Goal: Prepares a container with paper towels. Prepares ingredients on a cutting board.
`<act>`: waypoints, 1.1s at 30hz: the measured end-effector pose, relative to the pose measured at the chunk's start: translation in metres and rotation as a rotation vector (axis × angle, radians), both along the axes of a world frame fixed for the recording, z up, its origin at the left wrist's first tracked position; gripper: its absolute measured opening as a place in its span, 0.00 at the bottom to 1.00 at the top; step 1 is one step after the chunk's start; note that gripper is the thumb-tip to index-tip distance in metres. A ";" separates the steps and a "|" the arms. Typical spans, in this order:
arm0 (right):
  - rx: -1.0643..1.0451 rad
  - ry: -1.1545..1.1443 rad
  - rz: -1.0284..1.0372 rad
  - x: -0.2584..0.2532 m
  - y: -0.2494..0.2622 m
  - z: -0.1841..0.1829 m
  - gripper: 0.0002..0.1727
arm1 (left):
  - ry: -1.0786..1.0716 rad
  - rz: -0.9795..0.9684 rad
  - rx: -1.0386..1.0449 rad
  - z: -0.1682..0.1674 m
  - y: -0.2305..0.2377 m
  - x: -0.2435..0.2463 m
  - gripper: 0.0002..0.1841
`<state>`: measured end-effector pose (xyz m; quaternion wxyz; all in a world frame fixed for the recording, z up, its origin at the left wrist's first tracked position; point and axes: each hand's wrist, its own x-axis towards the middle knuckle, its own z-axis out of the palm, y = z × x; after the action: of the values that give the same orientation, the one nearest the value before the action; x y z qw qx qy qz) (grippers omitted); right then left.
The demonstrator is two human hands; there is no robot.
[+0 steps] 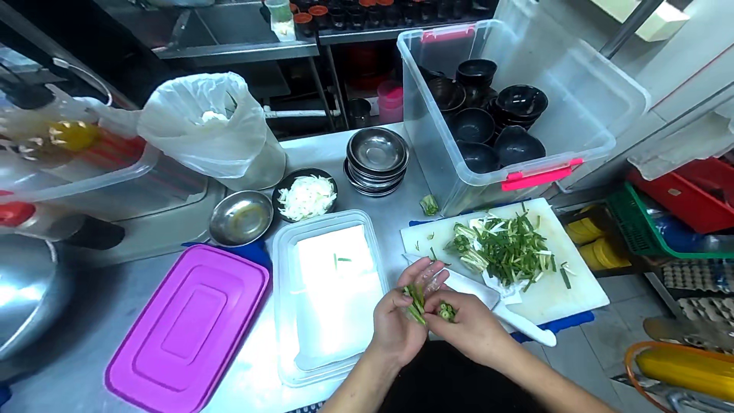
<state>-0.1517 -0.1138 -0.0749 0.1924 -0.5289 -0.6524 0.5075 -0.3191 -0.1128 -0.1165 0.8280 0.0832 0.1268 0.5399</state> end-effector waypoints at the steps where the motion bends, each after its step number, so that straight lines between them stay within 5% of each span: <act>1: -0.014 0.002 -0.004 0.001 0.000 0.001 0.11 | -0.005 0.003 -0.027 0.002 -0.001 0.001 0.35; 7: 0.132 -0.006 -0.137 0.011 -0.005 0.003 0.11 | 0.125 0.056 -0.205 0.009 -0.004 0.002 0.18; 13: 0.675 -0.258 -0.117 0.026 -0.008 -0.007 0.12 | 0.596 0.061 0.023 0.019 -0.013 0.014 0.12; 18: 0.791 -0.293 -0.095 0.029 -0.012 -0.003 0.12 | 0.736 0.148 0.068 0.024 -0.016 0.018 0.10; 25: 0.384 0.117 -0.147 0.034 -0.013 0.003 0.10 | 0.846 0.208 0.146 0.022 -0.020 0.021 0.10; 33: -0.355 0.705 -0.256 0.037 -0.010 0.012 0.05 | 0.679 0.100 0.119 0.026 -0.021 0.023 0.09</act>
<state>-0.1151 -0.1241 -0.0631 0.3715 -0.4247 -0.3779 0.7340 -0.2963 -0.1339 -0.0901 0.7049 0.2998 0.3674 0.5276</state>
